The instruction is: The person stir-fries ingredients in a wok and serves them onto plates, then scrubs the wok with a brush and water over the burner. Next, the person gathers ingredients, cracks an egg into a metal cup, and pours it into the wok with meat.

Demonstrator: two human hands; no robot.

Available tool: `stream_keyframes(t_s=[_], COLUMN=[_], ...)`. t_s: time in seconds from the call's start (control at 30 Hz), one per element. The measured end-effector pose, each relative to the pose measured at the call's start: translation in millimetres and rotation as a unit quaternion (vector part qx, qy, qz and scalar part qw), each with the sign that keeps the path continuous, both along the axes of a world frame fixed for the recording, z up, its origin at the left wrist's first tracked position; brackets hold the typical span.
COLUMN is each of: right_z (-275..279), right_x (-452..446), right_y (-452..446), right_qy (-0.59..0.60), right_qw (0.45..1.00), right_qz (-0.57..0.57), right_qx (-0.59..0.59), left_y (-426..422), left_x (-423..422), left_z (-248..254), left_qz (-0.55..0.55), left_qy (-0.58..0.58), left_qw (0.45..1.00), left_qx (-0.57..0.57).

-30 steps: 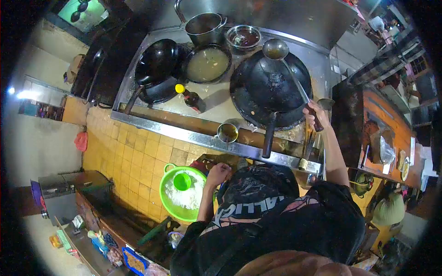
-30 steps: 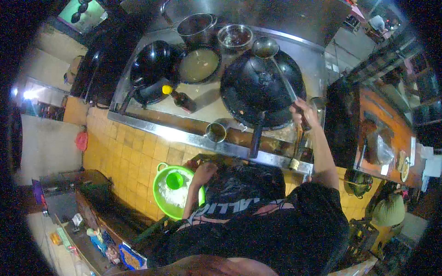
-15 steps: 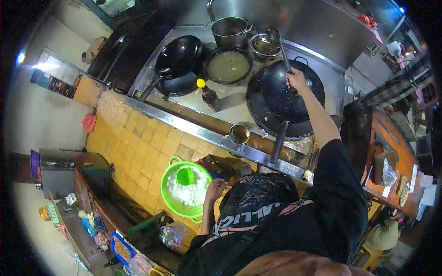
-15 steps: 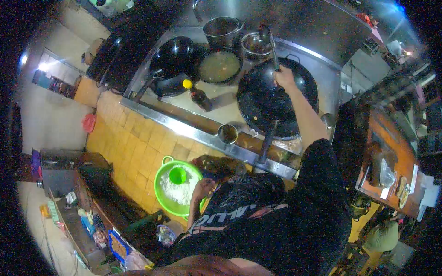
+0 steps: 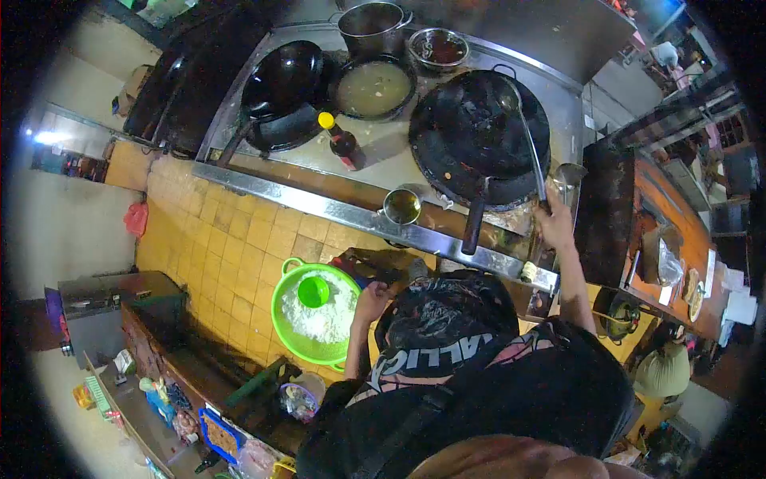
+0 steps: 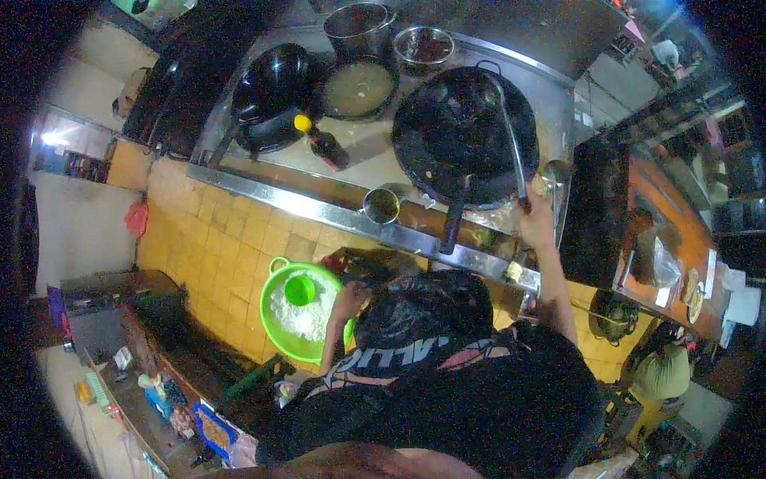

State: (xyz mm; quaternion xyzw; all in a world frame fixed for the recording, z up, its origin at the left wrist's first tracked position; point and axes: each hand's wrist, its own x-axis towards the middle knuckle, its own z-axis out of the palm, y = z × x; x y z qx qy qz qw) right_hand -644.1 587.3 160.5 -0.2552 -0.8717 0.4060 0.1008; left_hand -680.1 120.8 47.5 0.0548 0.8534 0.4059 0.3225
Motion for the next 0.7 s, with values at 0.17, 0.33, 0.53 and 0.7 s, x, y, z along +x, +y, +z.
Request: stream_keyframes(t_s=[0.17, 0.33, 0.53, 0.7], right_z=[16, -62, -19, -6], right_x=[26, 14, 21, -3], right_y=[-47, -27, -74, -39], right_qy=[-0.100, -0.056, -0.133, -0.166], right_qw=[0.983, 0.998, 0.981, 0.959], right_qz=[-0.068, -0.034, -0.016, 0.000], right_qx=[-0.142, 0.000, 0.140, -0.230], left_y=[17, 36, 31, 19], left_x=[-19, -23, -8, 11], left_z=[15, 12, 21, 0], left_qz=[-0.066, -0.097, -0.068, -0.107], left_qy=[0.033, 0.012, -0.029, 0.035], left_qw=[0.997, 0.994, 0.997, 0.994], left_qx=[-0.015, 0.050, 0.017, -0.006])
